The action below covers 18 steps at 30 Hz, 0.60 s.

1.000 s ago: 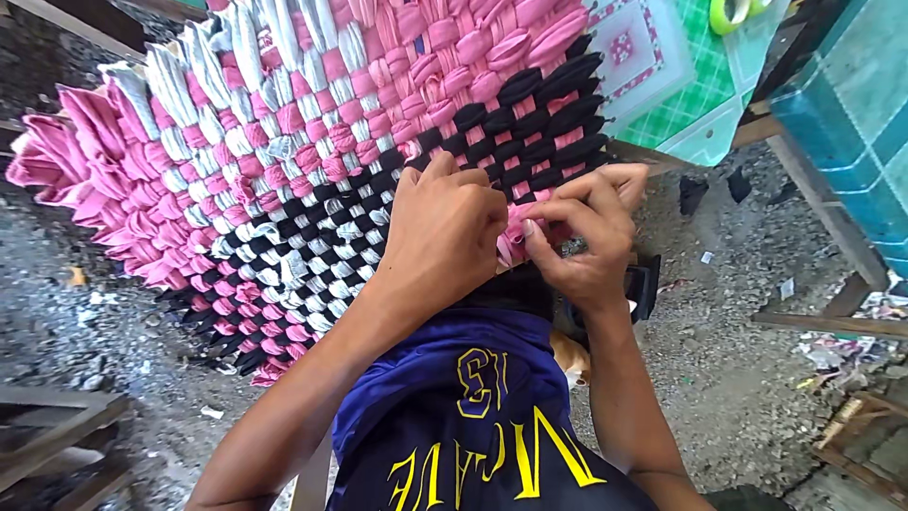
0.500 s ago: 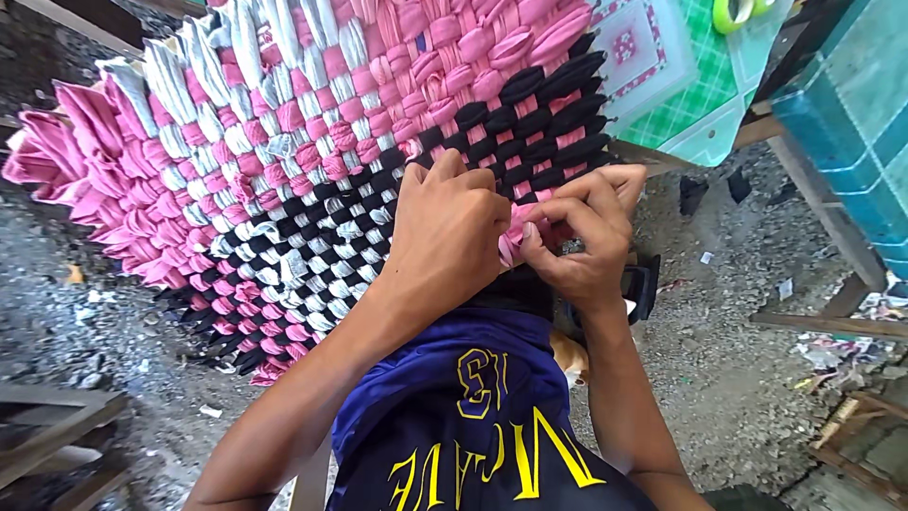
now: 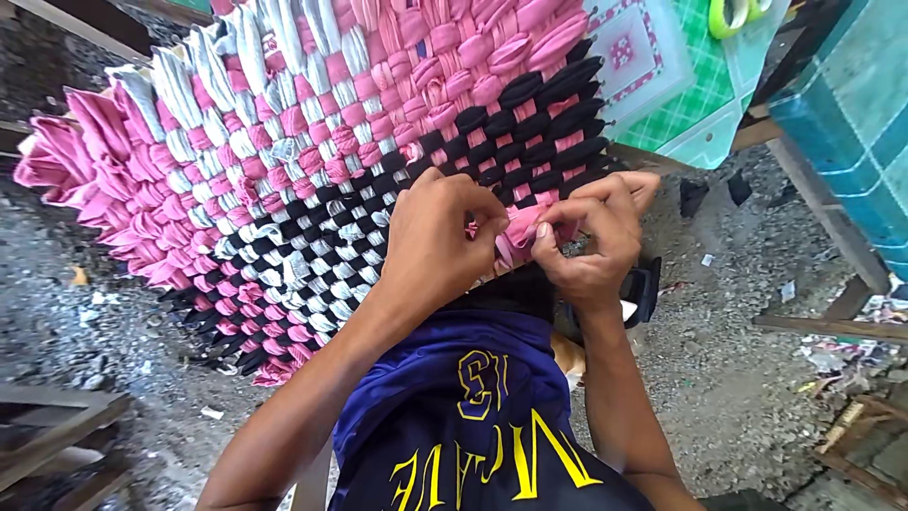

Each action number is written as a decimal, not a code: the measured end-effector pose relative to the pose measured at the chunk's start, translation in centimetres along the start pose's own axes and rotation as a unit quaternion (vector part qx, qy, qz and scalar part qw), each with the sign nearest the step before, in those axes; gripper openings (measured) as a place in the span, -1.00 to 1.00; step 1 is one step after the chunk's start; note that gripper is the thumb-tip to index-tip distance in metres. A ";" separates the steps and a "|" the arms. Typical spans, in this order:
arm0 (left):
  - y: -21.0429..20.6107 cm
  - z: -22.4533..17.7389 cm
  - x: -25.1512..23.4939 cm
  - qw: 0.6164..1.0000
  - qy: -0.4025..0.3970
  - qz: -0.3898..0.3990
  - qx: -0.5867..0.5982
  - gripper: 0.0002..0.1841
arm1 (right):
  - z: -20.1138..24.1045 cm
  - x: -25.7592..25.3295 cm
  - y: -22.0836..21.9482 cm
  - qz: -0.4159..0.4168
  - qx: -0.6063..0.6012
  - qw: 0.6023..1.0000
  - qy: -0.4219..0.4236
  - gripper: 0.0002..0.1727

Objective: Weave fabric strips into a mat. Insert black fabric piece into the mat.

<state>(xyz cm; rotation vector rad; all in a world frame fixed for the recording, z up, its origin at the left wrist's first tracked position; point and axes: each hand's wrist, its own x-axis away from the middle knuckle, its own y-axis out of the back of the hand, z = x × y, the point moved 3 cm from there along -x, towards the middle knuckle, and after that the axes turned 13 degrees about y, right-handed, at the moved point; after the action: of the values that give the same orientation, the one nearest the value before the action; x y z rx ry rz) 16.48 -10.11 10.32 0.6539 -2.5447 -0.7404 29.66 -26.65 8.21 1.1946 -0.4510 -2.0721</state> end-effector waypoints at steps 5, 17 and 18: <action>-0.3 0.5 -0.4 0.989 0.018 0.025 0.147 -0.87 | -0.1 0.2 0.2 0.000 0.000 1.000 0.022 -0.84; -0.5 -0.5 -0.8 0.984 -0.030 0.018 0.177 -0.86 | 1.0 -3.0 1.9 0.052 -0.062 0.996 -0.036 -0.76; -0.6 -0.7 -0.9 0.983 -0.033 0.023 0.177 -0.85 | 1.0 -3.4 1.9 0.053 -0.070 0.995 -0.039 -0.81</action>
<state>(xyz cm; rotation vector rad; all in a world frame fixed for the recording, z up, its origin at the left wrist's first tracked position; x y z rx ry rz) 17.80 -10.34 10.31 0.6869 -2.7706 -0.2964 30.71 -25.63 11.94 0.9909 -0.3891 -2.0293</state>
